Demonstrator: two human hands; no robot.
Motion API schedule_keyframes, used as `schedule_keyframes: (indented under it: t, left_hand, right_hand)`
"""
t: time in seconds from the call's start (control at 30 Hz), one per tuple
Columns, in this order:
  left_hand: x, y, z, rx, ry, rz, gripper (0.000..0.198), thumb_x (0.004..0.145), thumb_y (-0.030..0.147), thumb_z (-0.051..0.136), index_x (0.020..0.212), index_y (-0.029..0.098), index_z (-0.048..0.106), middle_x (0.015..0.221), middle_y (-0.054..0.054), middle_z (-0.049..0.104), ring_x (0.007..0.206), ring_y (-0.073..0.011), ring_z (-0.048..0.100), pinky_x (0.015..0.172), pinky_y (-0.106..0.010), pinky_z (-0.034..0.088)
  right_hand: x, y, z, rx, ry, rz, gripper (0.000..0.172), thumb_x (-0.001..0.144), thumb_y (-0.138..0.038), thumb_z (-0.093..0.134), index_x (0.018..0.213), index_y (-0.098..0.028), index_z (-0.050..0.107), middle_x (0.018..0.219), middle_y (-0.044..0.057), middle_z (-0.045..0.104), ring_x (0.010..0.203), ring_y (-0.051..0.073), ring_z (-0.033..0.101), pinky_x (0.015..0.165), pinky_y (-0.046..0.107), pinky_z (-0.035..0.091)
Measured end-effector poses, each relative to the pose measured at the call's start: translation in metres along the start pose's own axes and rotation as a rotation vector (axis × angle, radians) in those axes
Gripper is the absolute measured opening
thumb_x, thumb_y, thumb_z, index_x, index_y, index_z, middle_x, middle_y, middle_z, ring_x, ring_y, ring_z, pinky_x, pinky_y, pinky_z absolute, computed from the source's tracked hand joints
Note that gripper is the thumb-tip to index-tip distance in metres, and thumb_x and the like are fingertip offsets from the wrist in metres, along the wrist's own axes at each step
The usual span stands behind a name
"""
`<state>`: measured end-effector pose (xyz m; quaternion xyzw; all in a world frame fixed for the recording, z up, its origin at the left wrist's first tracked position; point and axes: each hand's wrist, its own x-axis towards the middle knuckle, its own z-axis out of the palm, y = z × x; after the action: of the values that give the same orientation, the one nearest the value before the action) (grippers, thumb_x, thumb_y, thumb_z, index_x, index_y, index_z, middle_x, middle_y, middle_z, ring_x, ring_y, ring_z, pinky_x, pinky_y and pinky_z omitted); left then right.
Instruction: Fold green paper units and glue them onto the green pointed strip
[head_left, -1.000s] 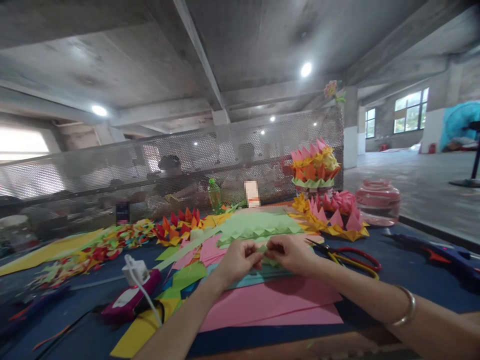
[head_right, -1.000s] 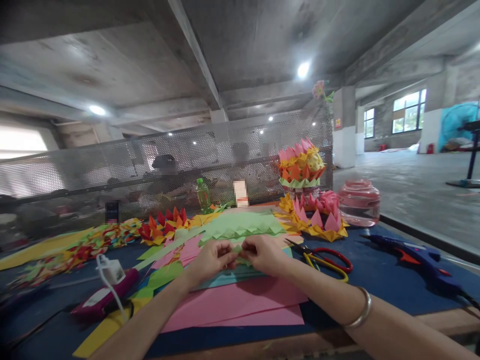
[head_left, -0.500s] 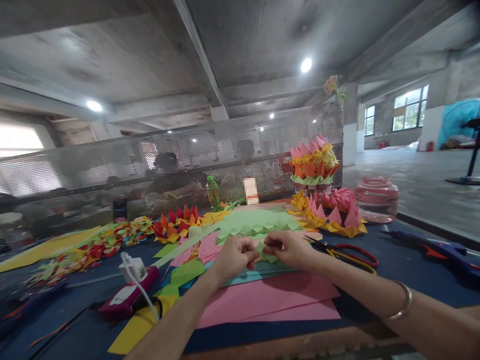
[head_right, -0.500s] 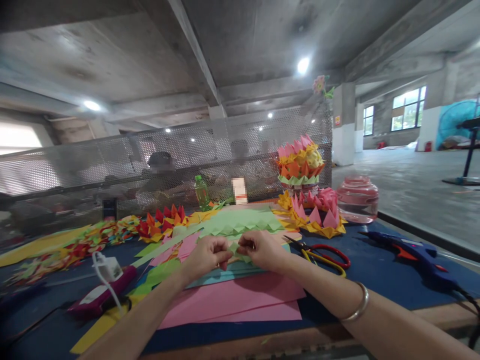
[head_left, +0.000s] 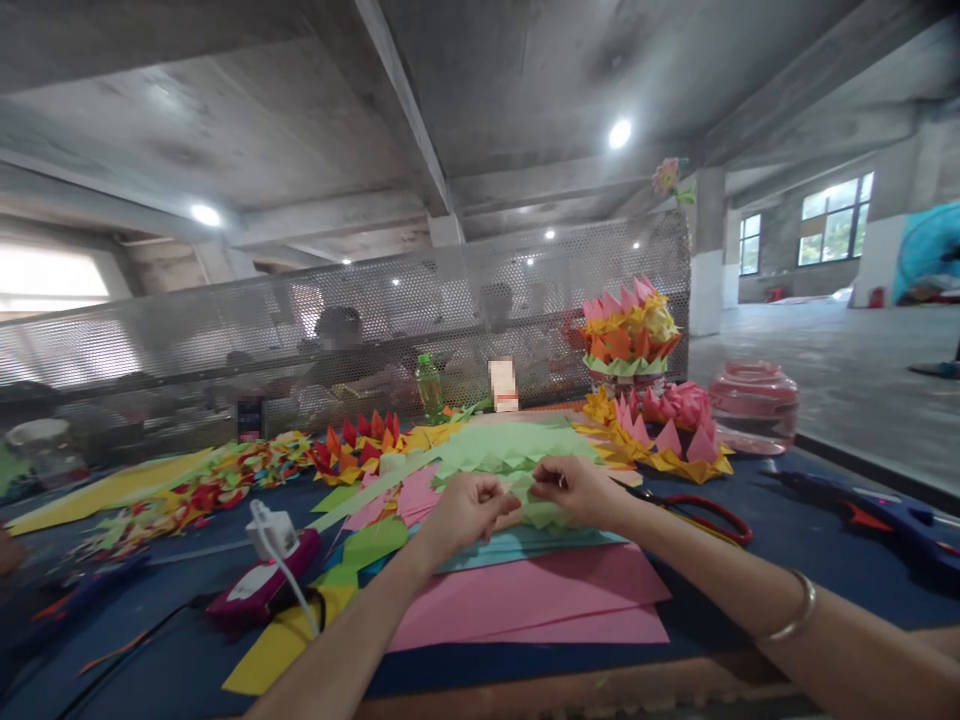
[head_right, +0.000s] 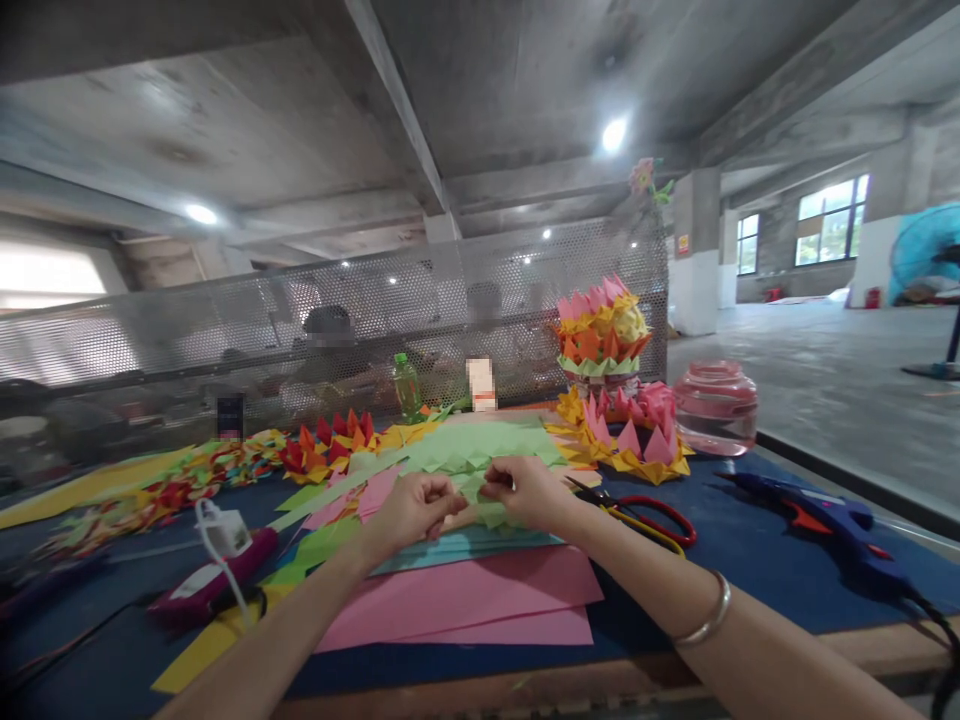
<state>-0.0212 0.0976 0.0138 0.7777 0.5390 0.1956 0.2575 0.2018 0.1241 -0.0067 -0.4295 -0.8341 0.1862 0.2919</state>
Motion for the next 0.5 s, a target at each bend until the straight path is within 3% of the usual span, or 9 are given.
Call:
schedule_keyframes:
  t: [0.13, 0.27, 0.37, 0.5]
  left_hand:
    - [0.006, -0.002, -0.010, 0.060, 0.078, 0.084, 0.028, 0.104, 0.036, 0.064, 0.122, 0.014, 0.065, 0.117, -0.009, 0.068, 0.097, -0.0228, 0.069, 0.084, -0.041, 0.060]
    - [0.027, 0.005, -0.026, 0.172, 0.184, 0.181, 0.030, 0.103, 0.035, 0.065, 0.127, 0.016, 0.063, 0.128, -0.011, 0.064, 0.110, -0.0264, 0.066, 0.093, -0.047, 0.057]
    - [0.058, 0.021, -0.031, 0.272, 0.156, 0.234, 0.033, 0.102, 0.033, 0.066, 0.131, 0.017, 0.062, 0.135, -0.012, 0.060, 0.116, -0.0283, 0.064, 0.097, -0.050, 0.056]
    - [0.107, 0.046, -0.016, 0.357, 0.042, 0.245, 0.035, 0.102, 0.033, 0.066, 0.131, 0.016, 0.061, 0.133, -0.012, 0.061, 0.113, -0.0279, 0.065, 0.094, -0.049, 0.057]
  right_hand:
    - [0.006, 0.011, -0.026, 0.013, 0.008, 0.007, 0.033, 0.101, -0.036, 0.066, 0.128, -0.017, 0.063, 0.128, 0.009, 0.065, 0.107, 0.025, 0.068, 0.090, 0.045, 0.059]
    - [0.008, 0.024, -0.054, 0.013, -0.017, 0.026, 0.034, 0.101, -0.037, 0.066, 0.128, -0.017, 0.063, 0.128, 0.008, 0.065, 0.108, 0.027, 0.068, 0.090, 0.046, 0.059]
    - [0.004, 0.024, -0.052, 0.007, -0.105, 0.028, 0.034, 0.101, -0.037, 0.066, 0.128, -0.016, 0.064, 0.128, 0.008, 0.066, 0.108, 0.027, 0.068, 0.090, 0.045, 0.059]
    - [-0.006, 0.013, -0.028, -0.023, -0.247, 0.035, 0.031, 0.101, -0.036, 0.066, 0.126, -0.017, 0.065, 0.128, 0.008, 0.066, 0.106, 0.025, 0.068, 0.088, 0.043, 0.060]
